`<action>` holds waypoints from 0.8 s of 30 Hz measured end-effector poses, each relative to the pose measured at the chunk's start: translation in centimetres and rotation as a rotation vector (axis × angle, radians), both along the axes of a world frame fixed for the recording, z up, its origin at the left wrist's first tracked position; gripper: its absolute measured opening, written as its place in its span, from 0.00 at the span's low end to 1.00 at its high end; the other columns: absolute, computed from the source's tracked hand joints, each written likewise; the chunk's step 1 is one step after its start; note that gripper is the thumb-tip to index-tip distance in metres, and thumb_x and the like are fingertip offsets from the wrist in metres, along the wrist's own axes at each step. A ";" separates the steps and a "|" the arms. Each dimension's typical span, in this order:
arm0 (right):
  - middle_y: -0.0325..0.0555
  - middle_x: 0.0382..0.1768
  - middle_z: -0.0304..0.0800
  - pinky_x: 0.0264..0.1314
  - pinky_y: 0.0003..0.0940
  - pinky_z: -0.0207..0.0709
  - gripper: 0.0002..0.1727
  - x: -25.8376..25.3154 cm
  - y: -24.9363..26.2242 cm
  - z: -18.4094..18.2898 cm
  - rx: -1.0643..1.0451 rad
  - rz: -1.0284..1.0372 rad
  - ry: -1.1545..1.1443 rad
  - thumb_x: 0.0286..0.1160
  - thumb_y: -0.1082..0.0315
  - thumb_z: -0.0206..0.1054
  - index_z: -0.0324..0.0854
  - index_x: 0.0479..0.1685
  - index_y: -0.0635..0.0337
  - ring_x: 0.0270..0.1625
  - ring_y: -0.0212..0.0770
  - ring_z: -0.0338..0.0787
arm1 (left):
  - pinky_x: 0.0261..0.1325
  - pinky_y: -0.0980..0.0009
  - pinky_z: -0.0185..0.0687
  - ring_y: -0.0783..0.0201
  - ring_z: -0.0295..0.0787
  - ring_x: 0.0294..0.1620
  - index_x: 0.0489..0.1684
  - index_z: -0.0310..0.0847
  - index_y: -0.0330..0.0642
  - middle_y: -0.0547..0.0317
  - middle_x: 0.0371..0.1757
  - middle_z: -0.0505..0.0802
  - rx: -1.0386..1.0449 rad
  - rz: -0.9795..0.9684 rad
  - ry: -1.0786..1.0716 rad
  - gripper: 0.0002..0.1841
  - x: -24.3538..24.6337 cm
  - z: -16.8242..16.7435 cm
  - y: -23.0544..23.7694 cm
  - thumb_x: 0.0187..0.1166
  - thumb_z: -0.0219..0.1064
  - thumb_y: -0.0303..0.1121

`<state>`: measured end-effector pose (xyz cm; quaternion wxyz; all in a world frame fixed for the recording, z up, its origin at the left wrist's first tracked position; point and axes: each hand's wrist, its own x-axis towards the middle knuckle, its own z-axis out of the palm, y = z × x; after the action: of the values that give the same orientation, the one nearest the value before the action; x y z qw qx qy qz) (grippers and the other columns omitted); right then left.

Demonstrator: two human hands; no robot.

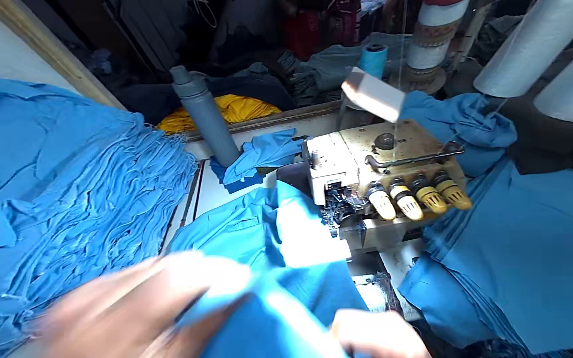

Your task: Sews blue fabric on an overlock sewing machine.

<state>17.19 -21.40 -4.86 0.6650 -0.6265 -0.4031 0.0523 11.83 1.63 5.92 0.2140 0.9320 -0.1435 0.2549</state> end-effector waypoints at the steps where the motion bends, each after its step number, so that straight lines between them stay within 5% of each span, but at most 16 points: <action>1: 0.50 0.30 0.91 0.41 0.22 0.81 0.11 0.7 0.4 -1.9 -0.048 -0.088 0.120 0.75 0.73 0.66 0.88 0.34 0.74 0.35 0.28 0.89 | 0.45 0.72 0.84 0.66 0.91 0.39 0.35 0.92 0.33 0.49 0.34 0.94 0.101 0.135 -0.038 0.12 3.1 -3.0 0.0 0.78 0.69 0.35; 3: 0.41 0.25 0.90 0.35 0.20 0.81 0.12 2.1 0.7 -6.3 -0.168 -0.203 0.243 0.77 0.68 0.67 0.89 0.32 0.69 0.29 0.22 0.86 | 0.58 0.51 0.83 0.55 0.92 0.52 0.46 0.93 0.40 0.52 0.48 0.95 0.239 0.160 0.081 0.15 7.2 -8.3 0.7 0.74 0.68 0.40; 4: 0.39 0.20 0.85 0.30 0.20 0.76 0.13 2.5 0.6 -8.1 -0.211 -0.238 0.237 0.76 0.66 0.68 0.87 0.28 0.66 0.24 0.22 0.82 | 0.72 0.45 0.77 0.54 0.90 0.64 0.56 0.92 0.44 0.55 0.59 0.94 0.258 0.104 0.135 0.18 8.2 -10.2 0.9 0.78 0.65 0.43; 6: 0.37 0.17 0.80 0.26 0.20 0.71 0.13 2.8 0.2 -9.1 -0.263 -0.254 0.226 0.76 0.67 0.68 0.84 0.25 0.65 0.21 0.22 0.77 | 0.79 0.44 0.71 0.54 0.86 0.72 0.64 0.91 0.48 0.58 0.69 0.91 0.247 0.012 0.134 0.20 9.0 -12.3 0.2 0.80 0.61 0.42; 10: 0.34 0.20 0.84 0.26 0.14 0.72 0.08 2.9 0.0 -8.3 -0.195 -0.222 0.277 0.76 0.71 0.68 0.85 0.31 0.66 0.22 0.16 0.78 | 0.65 0.51 0.77 0.59 0.90 0.56 0.56 0.94 0.50 0.62 0.52 0.95 0.176 -0.012 0.063 0.17 9.4 -13.4 -1.8 0.78 0.62 0.42; 14: 0.40 0.29 0.91 0.29 0.16 0.77 0.07 2.6 0.0 -8.7 -0.135 -0.196 0.296 0.73 0.72 0.72 0.86 0.39 0.69 0.26 0.19 0.83 | 0.62 0.57 0.70 0.68 0.85 0.43 0.38 0.95 0.57 0.73 0.35 0.93 0.079 -0.008 0.076 0.10 9.6 -13.5 -2.5 0.74 0.68 0.45; 17: 0.45 0.30 0.94 0.36 0.18 0.81 0.07 2.0 -0.3 -9.6 -0.146 -0.228 0.202 0.73 0.73 0.72 0.88 0.38 0.71 0.31 0.23 0.88 | 0.66 0.66 0.72 0.77 0.84 0.47 0.30 0.93 0.55 0.76 0.36 0.90 -0.155 -0.082 0.115 0.06 9.6 -13.4 -2.4 0.75 0.71 0.40; 20: 0.45 0.28 0.90 0.50 0.21 0.76 0.09 1.7 -0.3 -10.4 -0.152 -0.348 0.001 0.74 0.69 0.73 0.88 0.29 0.65 0.40 0.30 0.86 | 0.49 0.83 0.86 0.79 0.89 0.42 0.33 0.92 0.41 0.67 0.36 0.94 -0.384 -0.252 0.122 0.06 10.1 -12.5 -2.2 0.77 0.70 0.29; 24: 0.40 0.40 0.79 0.55 0.16 0.69 0.13 2.2 0.2 -11.0 -0.128 -0.499 -0.017 0.71 0.59 0.78 0.85 0.25 0.54 0.49 0.25 0.77 | 0.41 0.84 0.81 0.81 0.87 0.37 0.35 0.95 0.45 0.72 0.34 0.92 -0.253 -0.212 0.142 0.08 11.8 -11.3 -2.1 0.79 0.68 0.32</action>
<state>19.35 -21.19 -15.87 0.6130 -0.7478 -0.2374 -0.0933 23.62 -0.48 -5.37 0.3647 0.8930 -0.1922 0.1802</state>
